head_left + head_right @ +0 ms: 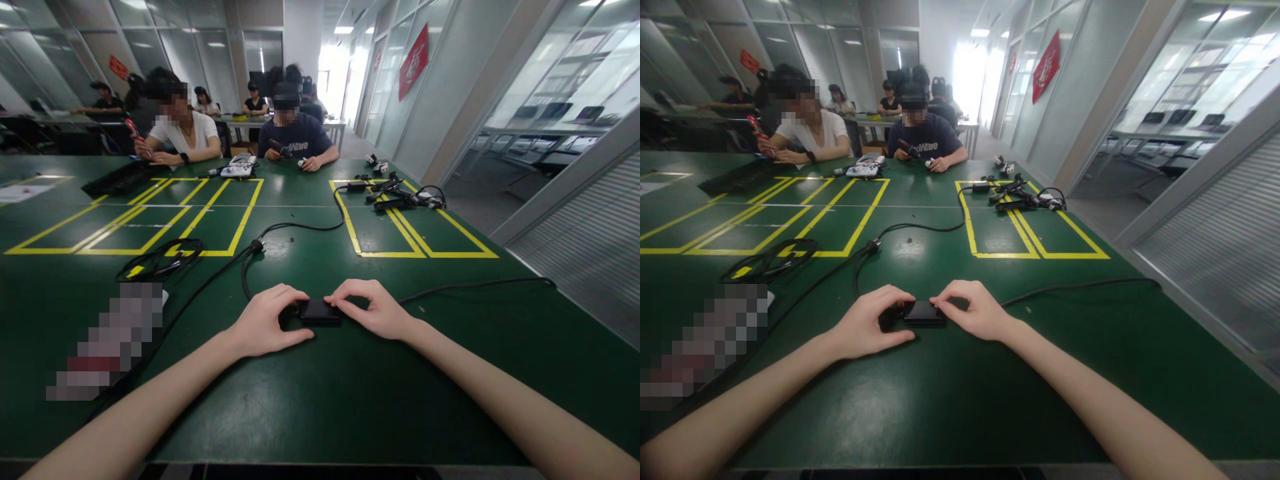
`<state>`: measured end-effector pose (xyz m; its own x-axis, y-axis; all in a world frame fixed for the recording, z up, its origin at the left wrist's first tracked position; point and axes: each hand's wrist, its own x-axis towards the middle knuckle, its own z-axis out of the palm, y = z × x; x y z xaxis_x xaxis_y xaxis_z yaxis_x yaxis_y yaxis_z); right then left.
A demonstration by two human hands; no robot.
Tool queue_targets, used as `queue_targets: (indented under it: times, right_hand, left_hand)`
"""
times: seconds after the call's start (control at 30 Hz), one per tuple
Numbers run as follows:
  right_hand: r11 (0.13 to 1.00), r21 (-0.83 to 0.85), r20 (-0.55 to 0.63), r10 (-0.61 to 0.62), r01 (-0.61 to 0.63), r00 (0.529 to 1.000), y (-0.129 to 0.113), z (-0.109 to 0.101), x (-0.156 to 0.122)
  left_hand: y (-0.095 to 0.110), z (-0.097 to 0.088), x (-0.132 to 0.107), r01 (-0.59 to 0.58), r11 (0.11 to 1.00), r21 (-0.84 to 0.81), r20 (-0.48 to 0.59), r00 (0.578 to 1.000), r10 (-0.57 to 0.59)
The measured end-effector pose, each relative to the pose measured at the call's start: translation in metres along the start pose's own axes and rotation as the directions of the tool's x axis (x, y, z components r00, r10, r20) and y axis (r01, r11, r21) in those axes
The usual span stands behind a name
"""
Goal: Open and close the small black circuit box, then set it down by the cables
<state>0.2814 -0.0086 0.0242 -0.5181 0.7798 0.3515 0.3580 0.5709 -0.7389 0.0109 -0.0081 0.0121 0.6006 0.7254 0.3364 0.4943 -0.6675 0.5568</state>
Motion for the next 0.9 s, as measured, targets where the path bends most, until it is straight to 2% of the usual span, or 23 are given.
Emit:
queue_targets:
  times: [0.1, 0.27, 0.43, 0.57, 0.7, 0.9]
  right_hand:
    - [1.0, -0.013, -0.001, 0.002, -0.002, 1.0, 0.0, 0.0, 0.0]
    - [0.999, -0.031, 0.019, -0.005, 0.006, 1.0, 0.001, -0.002, 0.001]
    - [0.992, -0.036, 0.051, -0.119, 0.12, 0.992, 0.006, -0.002, -0.001]
    - [0.949, -0.22, 0.126, -0.203, 0.227, 0.971, 0.014, 0.002, -0.002]
    - [0.868, -0.415, 0.174, -0.217, 0.272, 0.96, 0.017, 0.007, -0.002]
    - [0.817, -0.477, 0.25, -0.228, 0.324, 0.941, 0.011, 0.009, -0.001]
  left_hand:
    - [-0.002, 0.004, -0.001, -0.051, 0.998, 0.048, 0.013, 0.999, 0.05]
    - [-0.002, 0.006, -0.001, -0.089, 0.995, 0.041, 0.034, 0.996, 0.088]
    - [0.0, 0.005, -0.001, -0.091, 0.995, 0.042, 0.038, 0.995, 0.089]
    - [0.001, 0.004, 0.001, -0.058, 0.996, 0.072, 0.054, 0.997, 0.054]
    - [0.003, 0.006, 0.003, -0.069, 0.992, 0.105, 0.062, 0.996, 0.063]
    - [0.003, 0.013, 0.007, -0.072, 0.97, 0.231, 0.067, 0.996, 0.058]
